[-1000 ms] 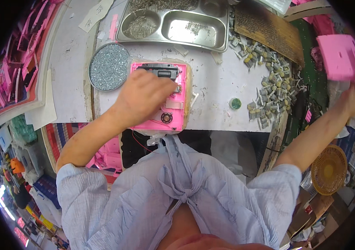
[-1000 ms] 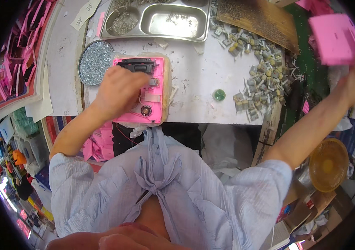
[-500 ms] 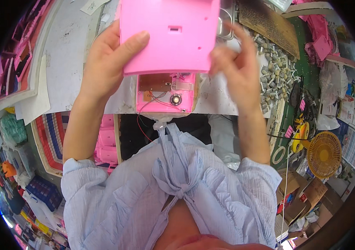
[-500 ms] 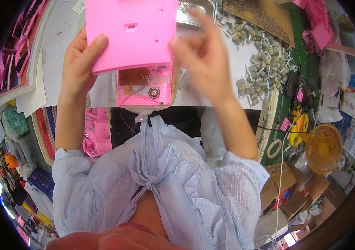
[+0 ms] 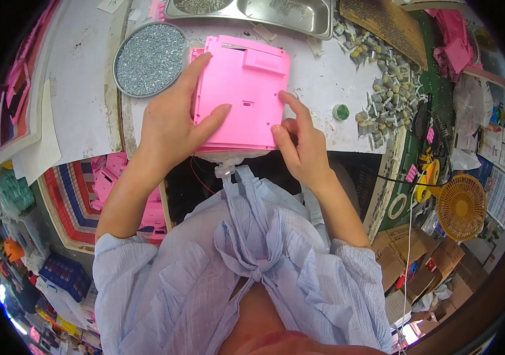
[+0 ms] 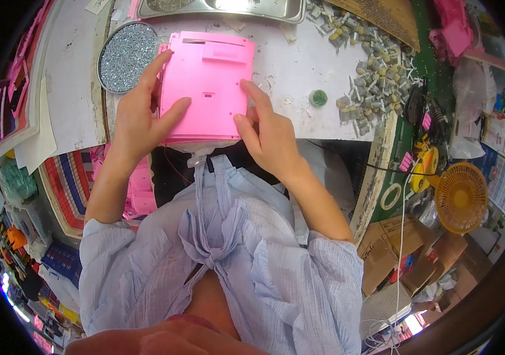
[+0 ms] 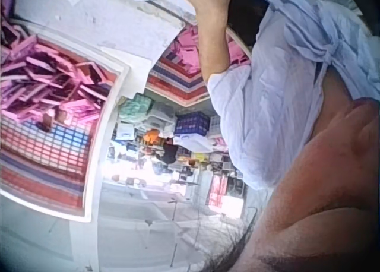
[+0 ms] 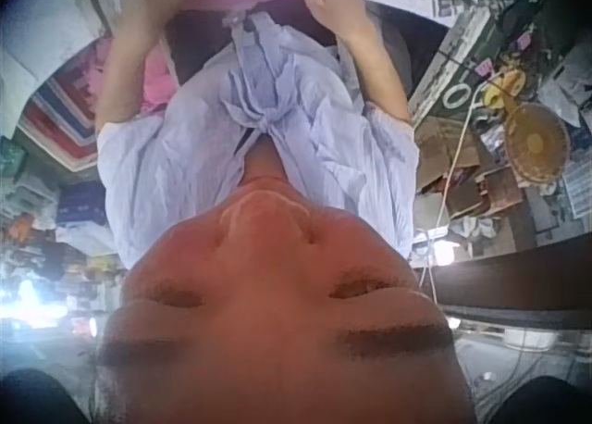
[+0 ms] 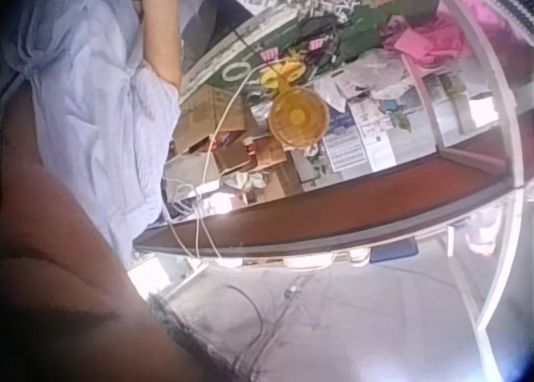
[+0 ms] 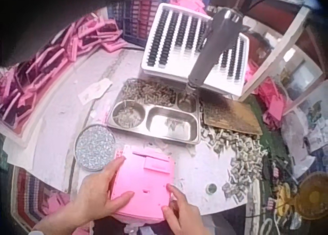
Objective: Assembling and soldering internal components of a pink plastic toy.
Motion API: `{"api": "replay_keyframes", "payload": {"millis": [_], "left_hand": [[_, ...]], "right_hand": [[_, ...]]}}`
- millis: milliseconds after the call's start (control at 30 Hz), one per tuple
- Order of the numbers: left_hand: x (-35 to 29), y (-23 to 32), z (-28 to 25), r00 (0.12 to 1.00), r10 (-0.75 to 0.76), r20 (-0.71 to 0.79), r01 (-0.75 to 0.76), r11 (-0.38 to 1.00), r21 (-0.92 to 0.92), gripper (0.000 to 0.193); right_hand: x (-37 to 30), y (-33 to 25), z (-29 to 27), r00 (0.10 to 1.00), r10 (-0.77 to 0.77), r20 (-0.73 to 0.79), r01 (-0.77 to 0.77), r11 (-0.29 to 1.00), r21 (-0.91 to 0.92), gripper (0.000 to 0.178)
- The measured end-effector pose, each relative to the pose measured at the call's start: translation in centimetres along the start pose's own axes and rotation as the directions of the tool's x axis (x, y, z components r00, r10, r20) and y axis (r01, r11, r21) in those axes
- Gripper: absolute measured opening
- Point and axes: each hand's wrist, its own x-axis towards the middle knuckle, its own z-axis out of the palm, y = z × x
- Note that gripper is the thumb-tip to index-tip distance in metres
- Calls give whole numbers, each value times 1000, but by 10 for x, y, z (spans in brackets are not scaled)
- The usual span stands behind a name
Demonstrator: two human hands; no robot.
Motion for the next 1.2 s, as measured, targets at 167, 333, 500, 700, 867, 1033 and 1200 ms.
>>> {"api": "replay_keyframes", "payload": {"millis": [167,333,500,700,867,1033,1200], "left_hand": [[-15,-3,-4,995,-98,-23,98,995,-7,77],[-30,1,4,989,-115,-97,125,986,113,70],[-46,-7,12,962,-270,-35,271,962,34,62],[-52,-10,7,968,-250,-23,247,965,-89,62],[-30,9,-11,997,-56,-57,67,975,210,54],[-27,10,-2,930,247,274,-326,898,296,50],[-30,14,2,943,229,242,-297,908,297,47]], "right_hand": [[18,-3,-9,977,-40,209,70,988,-140,58],[24,-7,-10,963,-127,237,192,942,-276,57],[27,-34,-11,940,-48,337,245,783,-572,55],[42,-40,-30,891,-62,451,337,754,-563,49],[43,-35,-26,919,-107,380,313,785,-535,45],[57,-15,-41,929,122,349,-119,992,-28,37],[93,10,-34,875,372,309,-464,828,314,15]]}}
